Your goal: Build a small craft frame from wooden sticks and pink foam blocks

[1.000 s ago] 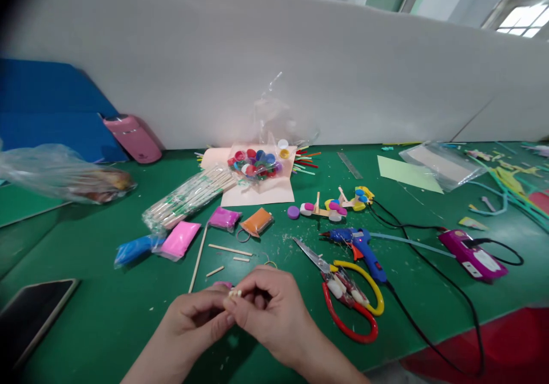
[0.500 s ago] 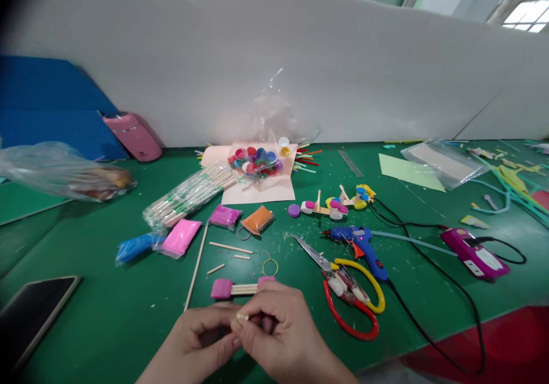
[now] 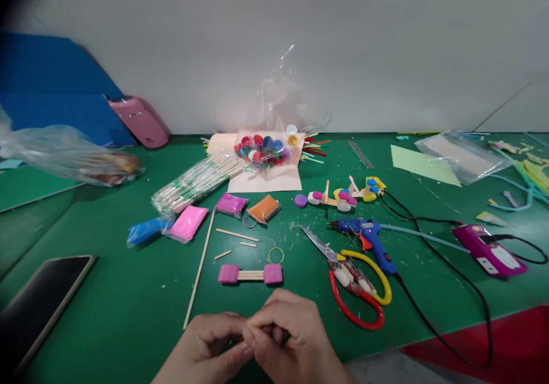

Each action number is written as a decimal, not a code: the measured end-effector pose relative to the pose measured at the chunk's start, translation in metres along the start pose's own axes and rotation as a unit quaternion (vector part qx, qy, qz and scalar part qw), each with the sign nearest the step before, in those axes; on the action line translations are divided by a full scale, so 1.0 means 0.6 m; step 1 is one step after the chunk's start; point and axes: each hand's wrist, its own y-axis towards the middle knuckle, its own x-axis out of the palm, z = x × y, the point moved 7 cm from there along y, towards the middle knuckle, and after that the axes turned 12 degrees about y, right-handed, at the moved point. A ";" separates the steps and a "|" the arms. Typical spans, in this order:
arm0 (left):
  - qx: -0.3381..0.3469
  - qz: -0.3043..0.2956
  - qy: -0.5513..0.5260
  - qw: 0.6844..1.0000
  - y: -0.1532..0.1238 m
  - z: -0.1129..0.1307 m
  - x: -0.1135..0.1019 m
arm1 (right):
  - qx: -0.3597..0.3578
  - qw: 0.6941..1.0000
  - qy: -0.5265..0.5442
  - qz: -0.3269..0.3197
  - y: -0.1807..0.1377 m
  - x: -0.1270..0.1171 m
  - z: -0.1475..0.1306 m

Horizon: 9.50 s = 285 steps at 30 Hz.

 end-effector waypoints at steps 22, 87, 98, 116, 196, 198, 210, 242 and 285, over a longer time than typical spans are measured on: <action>0.031 -0.058 0.044 0.997 -0.010 0.033 0.012 | 0.006 1.000 0.001 -0.003 -0.011 -0.004 -0.007; 0.193 0.283 0.201 0.918 -0.011 0.074 -0.075 | 0.055 0.963 -0.257 0.065 -0.067 -0.086 0.018; 0.270 0.326 0.369 0.827 -0.023 0.081 -0.060 | 0.061 0.957 -0.274 0.071 -0.067 -0.076 0.030; 0.014 0.096 0.010 0.995 0.013 0.028 -0.050 | 0.097 0.962 -0.244 0.077 -0.059 -0.087 0.033; -0.028 -0.088 -0.451 0.888 0.028 0.004 0.003 | 0.007 0.951 -0.301 -0.068 -0.026 -0.118 0.026; -0.031 -0.090 -0.445 0.890 0.027 0.004 0.003 | 0.003 0.954 -0.292 -0.072 -0.026 -0.115 0.026; -0.076 0.023 -0.462 0.883 0.032 -0.002 -0.017 | 0.078 0.895 -0.423 0.116 -0.057 -0.190 0.093; -0.034 0.112 -0.135 0.984 0.016 -0.016 0.004 | 0.067 0.993 0.012 0.092 0.001 -0.018 0.043; 0.054 0.117 -0.036 0.991 -0.054 -0.022 0.023 | 0.067 0.990 0.120 0.016 -0.039 0.017 0.035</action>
